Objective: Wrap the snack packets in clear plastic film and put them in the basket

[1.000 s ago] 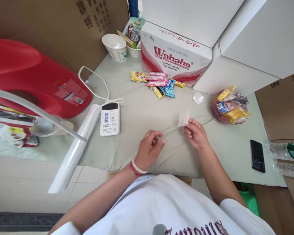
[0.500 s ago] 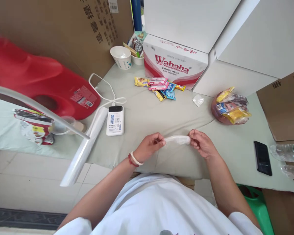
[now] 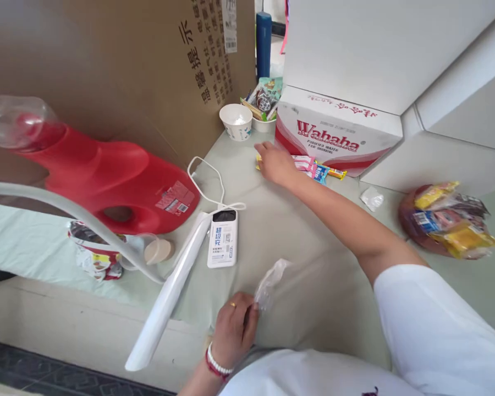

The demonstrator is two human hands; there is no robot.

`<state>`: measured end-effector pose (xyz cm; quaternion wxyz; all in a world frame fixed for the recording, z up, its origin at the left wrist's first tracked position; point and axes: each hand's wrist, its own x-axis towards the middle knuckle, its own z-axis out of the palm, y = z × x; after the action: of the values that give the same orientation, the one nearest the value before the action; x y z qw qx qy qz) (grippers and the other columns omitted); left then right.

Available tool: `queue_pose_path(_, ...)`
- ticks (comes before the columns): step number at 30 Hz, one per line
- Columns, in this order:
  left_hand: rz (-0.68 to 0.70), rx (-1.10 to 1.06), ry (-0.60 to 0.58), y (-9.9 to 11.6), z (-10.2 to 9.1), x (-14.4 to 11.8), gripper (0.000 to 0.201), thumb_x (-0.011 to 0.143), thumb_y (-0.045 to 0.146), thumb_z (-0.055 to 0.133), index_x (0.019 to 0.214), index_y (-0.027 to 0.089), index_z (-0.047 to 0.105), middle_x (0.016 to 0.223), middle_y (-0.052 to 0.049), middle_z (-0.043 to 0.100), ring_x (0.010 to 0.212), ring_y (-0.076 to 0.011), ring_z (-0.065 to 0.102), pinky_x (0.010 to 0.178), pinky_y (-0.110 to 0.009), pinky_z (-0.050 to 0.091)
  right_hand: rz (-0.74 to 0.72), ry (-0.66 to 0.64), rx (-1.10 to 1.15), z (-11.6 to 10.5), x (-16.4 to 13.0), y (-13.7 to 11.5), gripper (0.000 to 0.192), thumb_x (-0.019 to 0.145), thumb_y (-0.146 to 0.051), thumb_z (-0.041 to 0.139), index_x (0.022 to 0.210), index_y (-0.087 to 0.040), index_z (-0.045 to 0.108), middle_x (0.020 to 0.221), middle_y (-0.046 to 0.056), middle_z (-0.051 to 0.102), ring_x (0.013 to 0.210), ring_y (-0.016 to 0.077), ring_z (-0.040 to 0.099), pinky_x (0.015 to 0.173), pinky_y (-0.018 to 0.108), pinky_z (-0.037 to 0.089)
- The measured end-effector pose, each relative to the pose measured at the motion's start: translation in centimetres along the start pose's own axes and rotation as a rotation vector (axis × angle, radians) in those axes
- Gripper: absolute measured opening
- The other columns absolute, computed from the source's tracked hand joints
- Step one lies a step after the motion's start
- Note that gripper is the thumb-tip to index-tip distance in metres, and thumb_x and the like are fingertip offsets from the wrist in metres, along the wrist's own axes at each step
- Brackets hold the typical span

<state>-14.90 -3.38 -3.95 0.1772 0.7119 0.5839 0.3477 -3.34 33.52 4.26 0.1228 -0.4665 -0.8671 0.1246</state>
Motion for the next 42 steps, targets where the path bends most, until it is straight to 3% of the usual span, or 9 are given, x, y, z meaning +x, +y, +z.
queue_pose_path(3, -0.005, -0.009, 0.017, 0.3, -0.1, 0.0, 0.015, 0.092, 0.011, 0.052, 0.091, 0.024, 0.058, 0.075, -0.004, 0.065, 0.064, -0.0174, 0.063, 0.058, -0.028, 0.051, -0.03, 0.049, 0.129, 3.1, 9.4, -0.2, 0.052, 0.099, -0.014, 0.046, 0.151, -0.012, 0.044, 0.16, 0.021, 0.037, 0.121, 0.0319, 0.061, 0.103, 0.05, 0.045)
queue_pose_path(7, 0.001, -0.008, 0.028, 0.2, -0.1, 0.0, 0.016, 0.089, 0.008, 0.054, 0.091, 0.024, 0.058, 0.075, -0.004, 0.065, 0.064, -0.0179, 0.063, 0.058, -0.029, 0.052, 0.011, 0.073, 0.231, 5.5, 13.8, 0.0, 0.036, 0.104, -0.011, 0.034, 0.128, -0.007, 0.06, 0.133, 0.02, 0.056, 0.124, 0.0316, 0.058, 0.108, 0.053, 0.041)
queue_pose_path(10, 0.025, -0.028, 0.028, -0.1, 0.1, -0.1, 0.018, 0.088, 0.007, 0.055, 0.094, 0.024, 0.058, 0.076, -0.005, 0.066, 0.064, -0.0182, 0.063, 0.058, -0.028, 0.052, 0.002, 0.081, 0.23, 4.7, 9.7, -0.3, 0.029, 0.104, -0.014, 0.038, 0.111, -0.013, 0.066, 0.119, 0.015, 0.062, 0.117, 0.0289, 0.06, 0.107, 0.047, 0.043)
queue_pose_path(15, 0.071, -0.03, 0.014, -0.3, 0.0, 0.0, 0.017, 0.089, 0.007, 0.054, 0.095, 0.022, 0.057, 0.079, -0.004, 0.065, 0.067, -0.0181, 0.063, 0.061, -0.028, 0.052, 0.002, 0.223, 0.395, 0.4, -5.5, 0.7, 0.034, 0.109, -0.033, 0.033, 0.123, -0.021, 0.061, 0.103, 0.007, 0.067, 0.085, 0.0176, 0.065, 0.089, 0.035, 0.054)
queue_pose_path(19, 0.094, 0.0, 0.015, -0.2, 0.0, 0.1, 0.014, 0.092, 0.009, 0.052, 0.094, 0.022, 0.057, 0.078, -0.003, 0.064, 0.067, -0.0172, 0.061, 0.062, -0.028, 0.05, 0.36, 0.619, 1.08, -3.1, -16.9, 6.5, 0.025, 0.094, -0.051, 0.063, 0.103, -0.028, 0.06, 0.07, -0.004, 0.054, 0.058, 0.0108, 0.053, 0.055, 0.022, 0.047)
queue_pose_path(22, 0.134, 0.04, 0.031, -0.4, 0.3, 0.1, 0.013, 0.094, 0.009, 0.053, 0.091, 0.021, 0.058, 0.079, -0.004, 0.065, 0.069, -0.017, 0.062, 0.063, -0.027, 0.049, 0.693, 0.717, 1.411, -4.8, -21.8, 11.6, 0.031, 0.077, -0.029, 0.081, 0.085, -0.024, 0.051, 0.064, -0.009, 0.046, 0.047, 0.0053, 0.036, 0.038, 0.014, 0.027)
queue_pose_path(29, 0.169, 0.143, 0.031, -0.8, 1.0, 0.0, 0.013, 0.098, 0.014, 0.051, 0.088, 0.02, 0.057, 0.077, -0.003, 0.062, 0.067, -0.0176, 0.058, 0.062, -0.029, 0.046, 0.918, 0.812, 1.842, -6.8, -22.7, 16.3, 0.03, 0.091, -0.003, 0.05, 0.072, -0.021, 0.034, 0.057, -0.01, 0.029, 0.04, 0.004, 0.027, 0.033, 0.012, 0.017)
queue_pose_path(36, 0.144, 0.149, 0.042, -0.8, 1.1, -0.1, 0.013, 0.101, 0.015, 0.048, 0.09, 0.02, 0.055, 0.075, -0.002, 0.061, 0.063, -0.0165, 0.058, 0.059, -0.028, 0.042, 0.666, 0.874, 2.015, -7.5, -20.7, 16.5, 0.027, 0.093, 0.0, 0.039, 0.075, -0.021, 0.039, 0.061, -0.009, 0.031, 0.041, 0.0045, 0.027, 0.034, 0.011, 0.02)
queue_pose_path(42, 0.168, 0.166, 0.05, -0.9, 1.1, -0.2, 0.013, 0.1, 0.015, 0.047, 0.091, 0.021, 0.054, 0.075, -0.002, 0.061, 0.064, -0.017, 0.058, 0.06, -0.029, 0.043, 0.789, 0.901, 1.998, -7.6, -21.2, 16.8, 0.028, 0.089, 0.003, 0.033, 0.075, -0.021, 0.039, 0.06, -0.009, 0.027, 0.041, 0.0053, 0.023, 0.034, 0.011, 0.019)
